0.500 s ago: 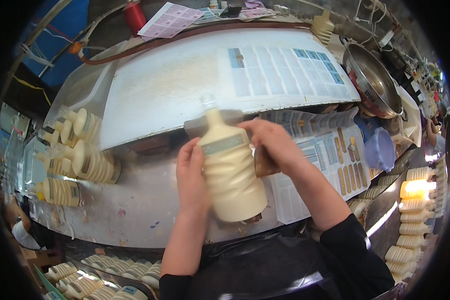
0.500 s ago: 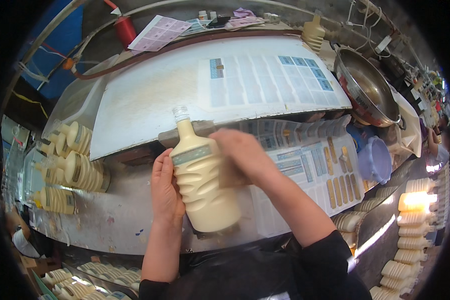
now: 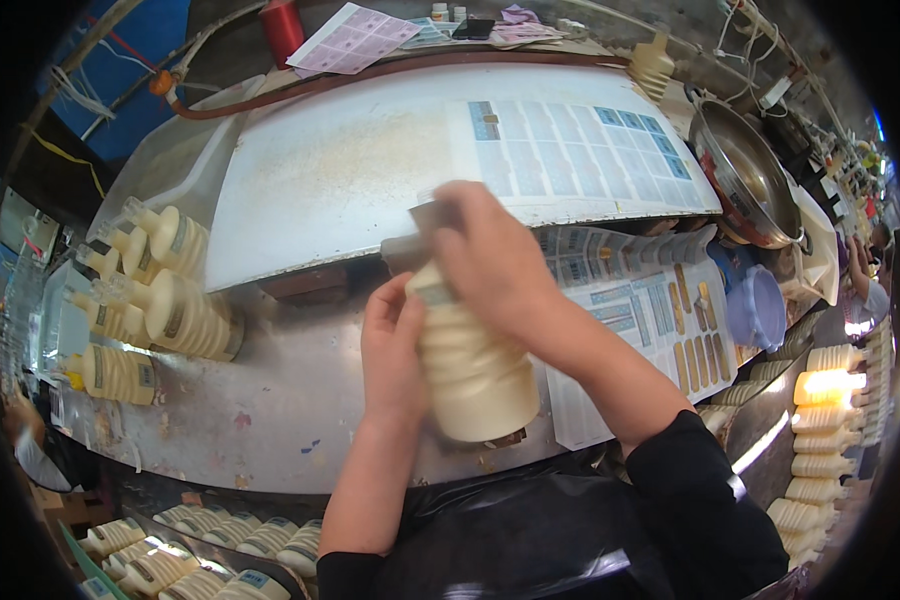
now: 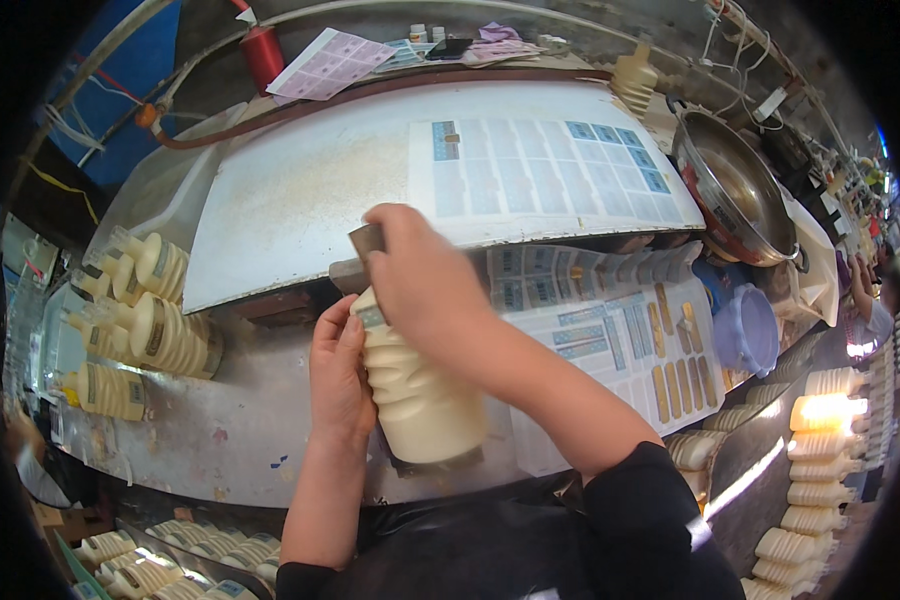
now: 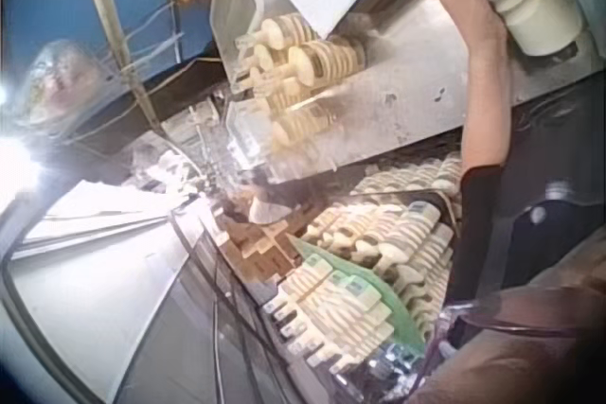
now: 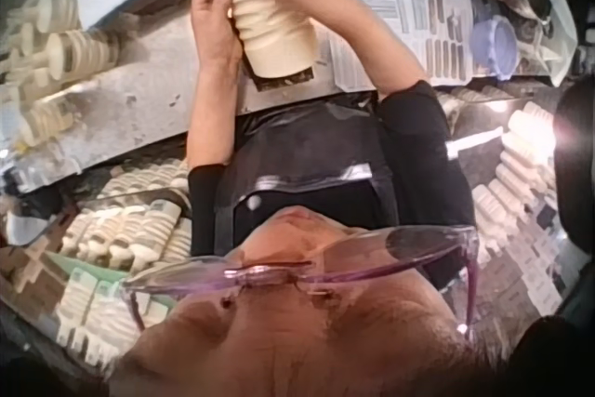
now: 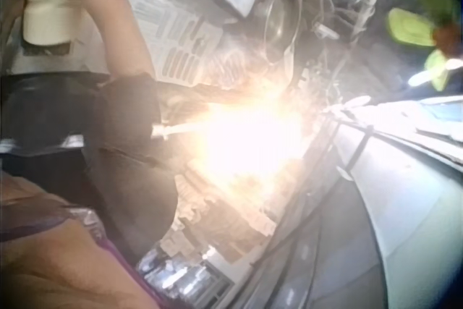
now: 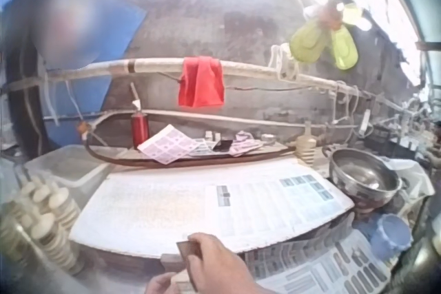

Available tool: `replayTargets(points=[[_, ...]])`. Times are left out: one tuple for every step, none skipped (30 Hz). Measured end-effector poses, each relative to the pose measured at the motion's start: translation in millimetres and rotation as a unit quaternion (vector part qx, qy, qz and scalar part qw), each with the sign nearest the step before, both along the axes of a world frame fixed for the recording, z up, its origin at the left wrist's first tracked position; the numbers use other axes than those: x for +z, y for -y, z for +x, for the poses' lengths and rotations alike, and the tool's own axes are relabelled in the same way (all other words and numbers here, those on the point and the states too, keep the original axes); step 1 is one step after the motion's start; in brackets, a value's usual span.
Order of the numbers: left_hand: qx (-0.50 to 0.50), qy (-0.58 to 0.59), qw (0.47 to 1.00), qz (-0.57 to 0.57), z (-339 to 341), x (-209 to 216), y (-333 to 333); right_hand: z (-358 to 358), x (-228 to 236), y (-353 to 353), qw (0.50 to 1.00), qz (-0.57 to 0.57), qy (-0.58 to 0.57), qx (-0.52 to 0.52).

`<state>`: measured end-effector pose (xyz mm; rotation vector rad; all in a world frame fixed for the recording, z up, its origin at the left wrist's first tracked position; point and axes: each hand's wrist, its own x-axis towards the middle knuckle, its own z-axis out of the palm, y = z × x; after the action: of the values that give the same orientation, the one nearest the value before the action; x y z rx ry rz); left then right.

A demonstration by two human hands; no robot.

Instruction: The person applies adhesive labels to cream-colored plastic bottles one at a time. They pick up each bottle, smooth a label onto its surface, and place it aside, repeating the process across multiple units.

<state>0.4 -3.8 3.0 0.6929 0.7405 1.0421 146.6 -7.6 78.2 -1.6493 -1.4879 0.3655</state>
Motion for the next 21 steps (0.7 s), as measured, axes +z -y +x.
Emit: replayTargets(points=[[-0.003,-0.013,1.000,0.016,-2.1,-3.8,0.2,9.7,-4.5,3.2,0.999,-0.005,-0.035,0.005],[0.001,-0.016,1.000,0.017,-2.8,-4.6,1.2,17.9,-8.5,6.2,0.997,-0.010,-0.069,0.009],[0.004,-0.021,1.000,0.018,-3.0,-3.7,2.3,21.8,-13.1,8.8,0.997,-0.005,-0.071,0.000],[0.006,-0.025,0.999,0.021,-3.0,-2.7,2.9,28.8,-19.2,9.9,0.998,0.014,-0.064,-0.009],[0.005,-0.029,0.999,0.022,-3.7,-3.6,3.2,36.8,-28.5,9.8,0.998,0.034,-0.056,-0.018],[0.002,-0.031,0.999,0.023,-3.3,-3.8,3.5,44.6,-36.7,10.4,0.997,0.053,-0.047,-0.029],[-0.002,-0.032,0.999,0.025,-1.5,-3.7,3.9,50.9,-42.4,11.0,0.997,0.057,-0.046,-0.035],[-0.013,-0.022,1.000,0.016,-0.2,-2.9,4.0,54.3,-45.9,10.8,0.997,0.057,-0.045,-0.033],[-0.025,-0.014,1.000,0.008,0.3,-1.5,4.2,56.1,-46.5,10.9,0.997,0.057,-0.046,-0.031],[-0.036,-0.005,0.999,-0.001,0.6,-0.3,4.6,57.8,-45.5,11.3,0.997,0.057,-0.047,-0.029],[-0.057,-0.002,0.998,0.012,-0.1,-0.2,6.6,59.1,-42.6,11.4,0.998,0.060,-0.019,-0.029],[-0.075,0.000,0.997,0.026,-2.5,-0.5,8.7,57.0,-35.2,9.2,0.998,0.064,0.008,-0.027],[-0.094,0.003,0.995,0.040,-3.9,-0.1,10.0,54.3,-27.8,7.9,0.997,0.067,0.034,-0.024],[-0.107,-0.004,0.993,0.050,-4.4,2.2,10.7,51.7,-20.8,8.1,0.997,0.067,-0.023,-0.018],[-0.121,-0.011,0.991,0.059,-5.6,6.4,11.7,48.7,-14.2,9.0,0.994,0.066,-0.082,-0.012],[-0.135,-0.018,0.988,0.069,-6.6,10.6,12.8,45.2,-10.1,9.2,0.988,0.065,-0.140,-0.006],[-0.128,-0.052,0.988,0.071,-6.0,14.9,14.4,40.0,-9.2,8.4,0.991,0.055,-0.121,0.004],[-0.121,-0.085,0.986,0.074,-3.7,19.4,16.2,32.9,-7.8,7.7,0.994,0.045,-0.102,0.015],[-0.113,-0.117,0.984,0.076,-1.8,21.8,17.8,22.6,-2.1,9.2,0.997,0.018,-0.077,0.006],[-0.107,-0.138,0.981,0.079,-1.1,22.3,19.1,16.5,2.0,8.4,0.998,0.013,-0.062,-0.001],[-0.101,-0.160,0.979,0.081,0.0,22.3,20.7,12.4,5.2,7.7,0.999,0.008,-0.047,-0.009]])
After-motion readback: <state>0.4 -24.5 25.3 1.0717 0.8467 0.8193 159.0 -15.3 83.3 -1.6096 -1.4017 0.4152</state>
